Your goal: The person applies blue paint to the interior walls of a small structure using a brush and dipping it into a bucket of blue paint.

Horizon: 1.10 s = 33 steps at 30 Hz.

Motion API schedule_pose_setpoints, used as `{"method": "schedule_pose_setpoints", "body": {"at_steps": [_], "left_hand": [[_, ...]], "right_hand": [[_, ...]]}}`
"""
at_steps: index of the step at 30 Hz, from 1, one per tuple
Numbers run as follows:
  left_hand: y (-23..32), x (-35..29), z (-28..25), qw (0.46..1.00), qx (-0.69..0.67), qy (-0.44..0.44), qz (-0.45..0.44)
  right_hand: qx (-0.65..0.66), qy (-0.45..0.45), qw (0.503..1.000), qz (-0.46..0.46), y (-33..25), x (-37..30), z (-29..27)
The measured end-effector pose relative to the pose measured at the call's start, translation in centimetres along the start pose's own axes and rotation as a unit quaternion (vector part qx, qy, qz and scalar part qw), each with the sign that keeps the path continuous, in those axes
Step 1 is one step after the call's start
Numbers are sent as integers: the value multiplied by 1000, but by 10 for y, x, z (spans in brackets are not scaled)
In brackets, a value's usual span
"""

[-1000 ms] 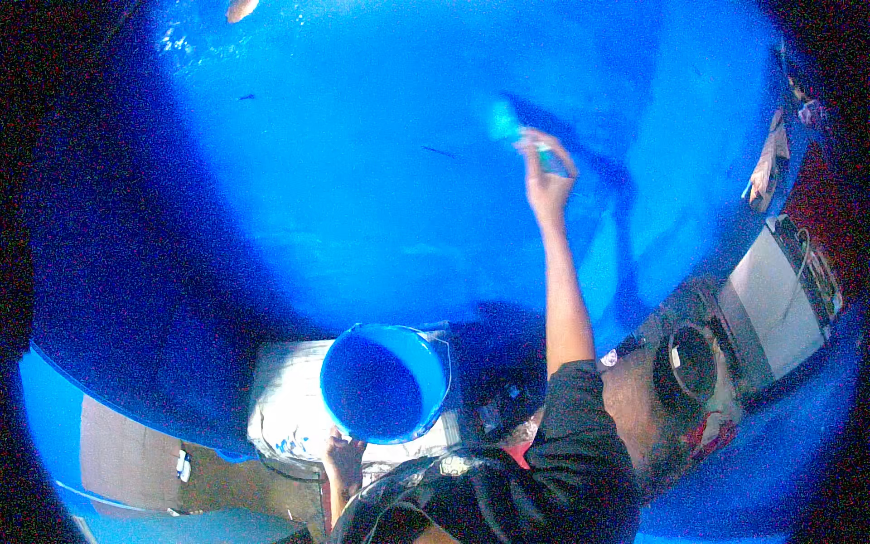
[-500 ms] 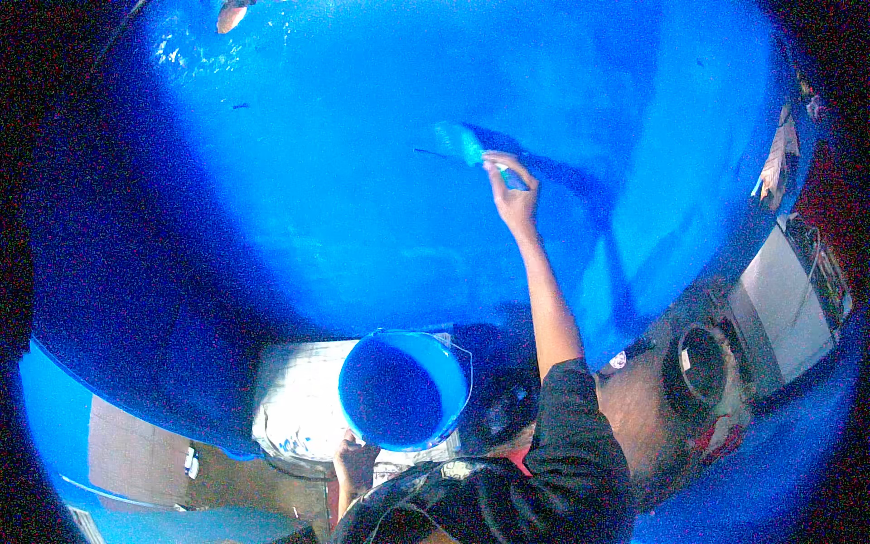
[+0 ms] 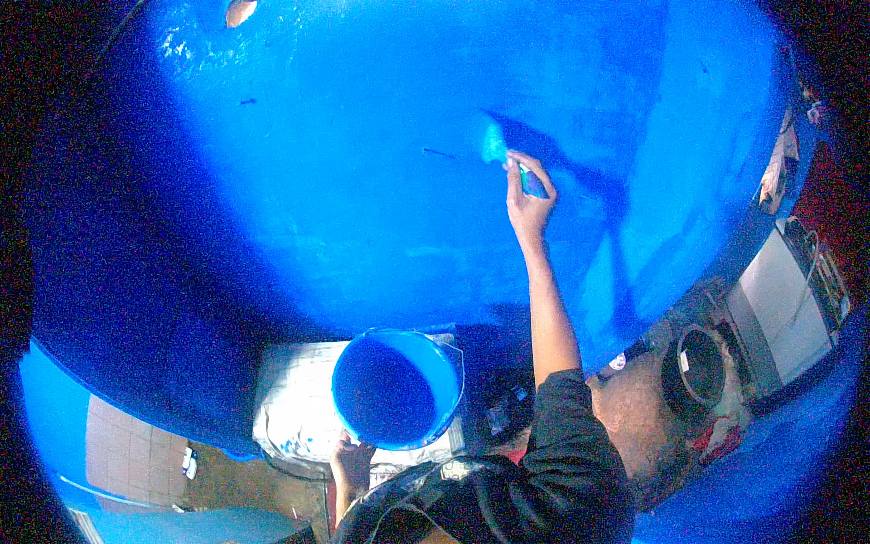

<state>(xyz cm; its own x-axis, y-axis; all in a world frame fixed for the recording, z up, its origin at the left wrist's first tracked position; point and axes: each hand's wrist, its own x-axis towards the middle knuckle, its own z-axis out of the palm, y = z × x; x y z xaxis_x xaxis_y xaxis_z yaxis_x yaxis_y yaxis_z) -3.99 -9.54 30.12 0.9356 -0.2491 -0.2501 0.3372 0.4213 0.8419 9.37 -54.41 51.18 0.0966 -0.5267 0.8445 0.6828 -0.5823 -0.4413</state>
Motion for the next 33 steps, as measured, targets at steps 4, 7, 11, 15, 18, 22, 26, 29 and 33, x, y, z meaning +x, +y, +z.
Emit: {"method": "schedule_pose_setpoints", "body": {"at_steps": [4,7,11,15,18,22,26,29,33], "left_hand": [[3,-2,2,998,55,16,24],[7,-8,6,998,-58,-12,17],[10,-10,7,997,-70,11,-1],[11,-5,3,998,-52,-20,18],[15,0,2,998,-52,-28,-3],[15,7,3,996,-69,-31,-41],[6,16,-1,995,-81,-11,-50],[-2,23,-9,995,-65,-55,-55],[-15,28,-15,989,-119,-51,-76]], "right_hand": [[-23,52,998,11,19,19,-21],[-137,115,983,-35,23,47,-62],[-272,191,942,-46,11,73,-104],[-357,131,914,-141,0,69,-85],[-337,49,926,-163,-6,50,-37],[-185,-58,972,-135,-19,9,14],[-43,-59,997,-24,-10,2,17],[-29,-3,999,-23,13,24,-12],[-118,143,982,-30,29,38,-74]]}}
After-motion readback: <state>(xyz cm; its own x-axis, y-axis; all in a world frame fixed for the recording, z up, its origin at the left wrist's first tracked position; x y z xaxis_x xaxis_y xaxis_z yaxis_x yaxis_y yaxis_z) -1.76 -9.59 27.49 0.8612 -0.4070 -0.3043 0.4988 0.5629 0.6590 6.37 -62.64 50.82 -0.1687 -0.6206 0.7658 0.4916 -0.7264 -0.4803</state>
